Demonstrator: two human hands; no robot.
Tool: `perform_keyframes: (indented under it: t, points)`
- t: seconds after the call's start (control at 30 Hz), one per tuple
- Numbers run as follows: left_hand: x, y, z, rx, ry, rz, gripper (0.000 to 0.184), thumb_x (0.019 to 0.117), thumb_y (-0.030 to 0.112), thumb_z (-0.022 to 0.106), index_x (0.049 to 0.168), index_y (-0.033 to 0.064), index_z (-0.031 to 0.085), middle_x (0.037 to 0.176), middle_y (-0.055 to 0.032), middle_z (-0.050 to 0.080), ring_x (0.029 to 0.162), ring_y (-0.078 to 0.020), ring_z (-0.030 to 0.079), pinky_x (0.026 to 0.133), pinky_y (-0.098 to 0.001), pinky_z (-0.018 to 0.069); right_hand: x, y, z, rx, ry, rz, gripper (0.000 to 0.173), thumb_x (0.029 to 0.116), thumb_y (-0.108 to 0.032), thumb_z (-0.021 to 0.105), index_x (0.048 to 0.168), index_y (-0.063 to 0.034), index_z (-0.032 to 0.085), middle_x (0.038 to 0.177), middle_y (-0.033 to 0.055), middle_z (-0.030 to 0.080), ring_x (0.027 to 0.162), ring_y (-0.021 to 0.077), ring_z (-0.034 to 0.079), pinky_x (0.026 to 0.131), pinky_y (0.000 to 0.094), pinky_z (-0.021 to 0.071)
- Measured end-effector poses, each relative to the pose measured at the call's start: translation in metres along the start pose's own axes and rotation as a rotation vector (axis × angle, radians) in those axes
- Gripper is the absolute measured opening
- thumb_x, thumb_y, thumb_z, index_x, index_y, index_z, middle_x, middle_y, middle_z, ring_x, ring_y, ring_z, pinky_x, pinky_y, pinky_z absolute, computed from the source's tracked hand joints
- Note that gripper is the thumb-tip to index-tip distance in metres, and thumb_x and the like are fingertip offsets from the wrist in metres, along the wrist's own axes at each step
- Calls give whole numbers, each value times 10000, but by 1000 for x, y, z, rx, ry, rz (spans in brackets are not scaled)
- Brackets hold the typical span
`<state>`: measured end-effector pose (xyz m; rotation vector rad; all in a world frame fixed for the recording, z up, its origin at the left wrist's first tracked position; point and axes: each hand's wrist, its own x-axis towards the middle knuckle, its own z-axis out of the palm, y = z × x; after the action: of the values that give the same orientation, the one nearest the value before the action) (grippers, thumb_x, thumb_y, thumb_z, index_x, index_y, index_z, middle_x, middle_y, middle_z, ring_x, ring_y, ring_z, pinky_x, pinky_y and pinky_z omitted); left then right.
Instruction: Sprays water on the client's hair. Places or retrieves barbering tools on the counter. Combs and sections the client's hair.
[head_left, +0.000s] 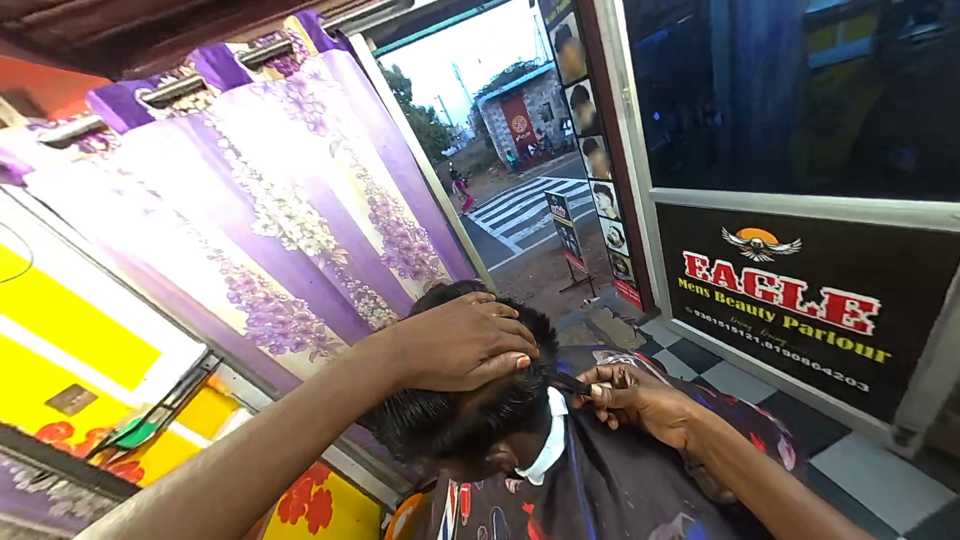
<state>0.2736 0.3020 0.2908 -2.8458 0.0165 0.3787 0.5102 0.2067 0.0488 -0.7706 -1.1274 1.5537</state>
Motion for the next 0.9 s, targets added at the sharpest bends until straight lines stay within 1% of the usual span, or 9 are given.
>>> perform_keyframes:
  t: [0.2, 0.3, 0.47, 0.57, 0.7, 0.8, 0.9]
  points:
    - [-5, 1, 2, -28, 12, -7, 506, 1113, 419, 254, 1343, 242, 668, 1392, 61, 637, 1400, -189, 496, 1190, -514, 330, 11, 3, -2, 11, -32, 33, 194, 999, -181, 626, 1174, -112, 672, 1043, 26, 738, 762, 78, 675, 693, 235, 568]
    - [-6, 1, 3, -41, 16, -5, 504, 1115, 414, 257, 1341, 231, 669, 1394, 55, 636, 1400, -184, 493, 1198, -509, 315, 18, -2, 5, 12, -34, 36, 204, 1005, -186, 620, 1187, -109, 669, 1051, 32, 739, 788, 89, 683, 715, 248, 574]
    - [-6, 1, 3, -64, 21, -8, 502, 1116, 405, 260, 1339, 216, 668, 1391, 50, 637, 1400, -187, 493, 1202, -511, 305, 24, -12, 17, -2, -50, 8, 191, 1007, -168, 607, 1179, -112, 669, 1054, 34, 744, 795, 88, 688, 728, 255, 579]
    - [-7, 1, 4, -93, 32, -9, 504, 1117, 399, 261, 1330, 196, 671, 1395, 36, 637, 1406, -200, 488, 1206, -512, 294, 27, -19, 22, -16, -58, -27, 176, 987, -162, 631, 1151, -114, 673, 1018, 30, 741, 791, 94, 691, 728, 259, 583]
    - [-7, 1, 7, -105, 71, 7, 489, 1114, 371, 275, 1305, 178, 682, 1369, 13, 654, 1378, -218, 519, 1181, -536, 326, 29, -31, 28, -92, -65, -88, 148, 963, -178, 652, 1091, -116, 691, 969, 13, 741, 770, 89, 688, 727, 263, 586]
    - [-8, -1, 8, -130, 78, 2, 482, 1113, 368, 287, 1313, 175, 680, 1374, 9, 651, 1379, -215, 515, 1187, -530, 314, 31, -40, 31, -130, -57, -114, 115, 946, -171, 676, 1045, -117, 693, 909, 0, 739, 758, 85, 690, 727, 263, 586]
    - [-8, -2, 9, -150, 100, 17, 489, 1116, 363, 282, 1310, 156, 681, 1372, -2, 654, 1375, -214, 521, 1192, -522, 309, 32, -46, 31, -163, -53, -127, 125, 925, -173, 696, 1038, -120, 694, 878, -12, 735, 758, 90, 695, 739, 272, 592]
